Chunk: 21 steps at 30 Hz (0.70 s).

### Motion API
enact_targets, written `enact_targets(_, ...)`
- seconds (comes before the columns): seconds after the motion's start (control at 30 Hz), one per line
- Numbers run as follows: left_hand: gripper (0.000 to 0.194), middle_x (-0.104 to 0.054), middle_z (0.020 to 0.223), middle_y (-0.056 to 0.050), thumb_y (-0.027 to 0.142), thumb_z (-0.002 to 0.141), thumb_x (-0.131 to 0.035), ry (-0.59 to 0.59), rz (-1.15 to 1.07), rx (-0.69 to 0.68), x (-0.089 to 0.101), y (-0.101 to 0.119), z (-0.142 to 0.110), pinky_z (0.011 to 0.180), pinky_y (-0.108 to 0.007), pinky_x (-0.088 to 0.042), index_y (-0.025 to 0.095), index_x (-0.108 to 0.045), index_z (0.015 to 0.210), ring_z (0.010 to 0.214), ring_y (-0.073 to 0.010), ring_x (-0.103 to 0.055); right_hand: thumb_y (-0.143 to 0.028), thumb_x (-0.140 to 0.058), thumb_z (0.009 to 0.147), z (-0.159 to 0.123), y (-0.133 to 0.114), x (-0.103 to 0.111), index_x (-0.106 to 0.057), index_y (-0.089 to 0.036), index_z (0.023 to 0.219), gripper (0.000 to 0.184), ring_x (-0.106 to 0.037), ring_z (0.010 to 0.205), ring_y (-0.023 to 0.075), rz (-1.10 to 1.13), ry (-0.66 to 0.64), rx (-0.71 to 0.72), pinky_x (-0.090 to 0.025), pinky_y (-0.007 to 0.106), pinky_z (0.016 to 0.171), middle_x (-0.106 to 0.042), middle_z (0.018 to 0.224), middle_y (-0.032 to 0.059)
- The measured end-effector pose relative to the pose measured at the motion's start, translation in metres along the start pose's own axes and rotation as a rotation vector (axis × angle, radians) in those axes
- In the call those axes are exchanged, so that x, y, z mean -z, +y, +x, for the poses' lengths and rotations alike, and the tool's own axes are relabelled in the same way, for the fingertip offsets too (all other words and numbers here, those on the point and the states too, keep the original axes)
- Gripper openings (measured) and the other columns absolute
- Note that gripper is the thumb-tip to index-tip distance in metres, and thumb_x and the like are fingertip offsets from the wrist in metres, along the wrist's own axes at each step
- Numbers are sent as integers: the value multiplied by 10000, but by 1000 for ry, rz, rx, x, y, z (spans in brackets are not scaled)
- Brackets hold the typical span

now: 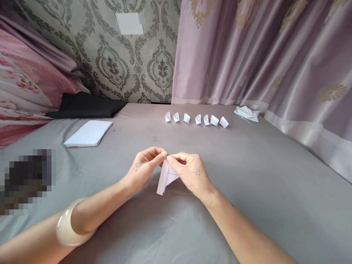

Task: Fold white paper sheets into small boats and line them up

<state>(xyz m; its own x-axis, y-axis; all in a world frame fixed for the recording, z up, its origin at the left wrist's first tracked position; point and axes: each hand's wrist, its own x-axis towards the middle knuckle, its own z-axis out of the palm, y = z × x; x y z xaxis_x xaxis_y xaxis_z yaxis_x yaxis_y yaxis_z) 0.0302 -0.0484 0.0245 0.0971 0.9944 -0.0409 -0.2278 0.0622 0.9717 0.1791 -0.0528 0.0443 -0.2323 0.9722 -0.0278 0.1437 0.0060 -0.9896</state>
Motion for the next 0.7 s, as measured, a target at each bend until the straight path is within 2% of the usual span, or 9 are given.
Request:
enact_targets(0.1,286,-526,642,19,426,773,-664,-21,84,-17,1,-1,0,605,-226,-396,152,-591,731,613,-95,-475,-392,-630,792,1,1,0,-773,-210,870,244,-651,775,183,-10,6,-11,-488,294,722,-736,791,30)
enact_targets(0.2,282,-512,656,20,432,811,-620,-34,164,-94,3,-4,0,582,-217,-380,161,-569,754,612,-94,-461,-396,-642,780,1,0,-1,-772,-204,872,249,-645,765,182,-3,39,-32,-488,298,716,-730,770,32)
enact_targets(0.33,272,-506,669,20,435,824,-601,-24,214,-161,5,-7,0,539,-210,-349,173,-551,770,591,-92,-435,-402,-668,749,0,-3,-2,-764,-193,851,251,-636,746,171,78,12,-97,-489,298,723,-711,733,23)
enact_targets(0.5,244,-563,727,-13,409,870,-541,-94,270,-204,7,-6,2,646,-245,-432,174,-587,822,670,-125,-512,-400,-715,693,6,1,5,-731,-170,733,234,-593,625,142,211,11,-229,-459,268,619,-659,621,9)
enact_targets(0.63,199,-629,962,-76,286,888,-520,-63,510,-510,13,-3,2,802,-296,-453,217,-636,1034,878,-180,-570,-363,-758,646,12,7,13,-696,-157,660,215,-556,576,117,381,2,-343,-442,254,585,-635,609,-1)
enact_targets(0.7,238,-630,1078,-96,225,882,-522,-101,625,-659,15,-3,1,870,-326,-438,238,-655,1079,977,-202,-565,-345,-756,653,13,9,15,-696,-150,671,205,-559,597,113,457,-51,-364,-448,250,599,-633,631,-1)
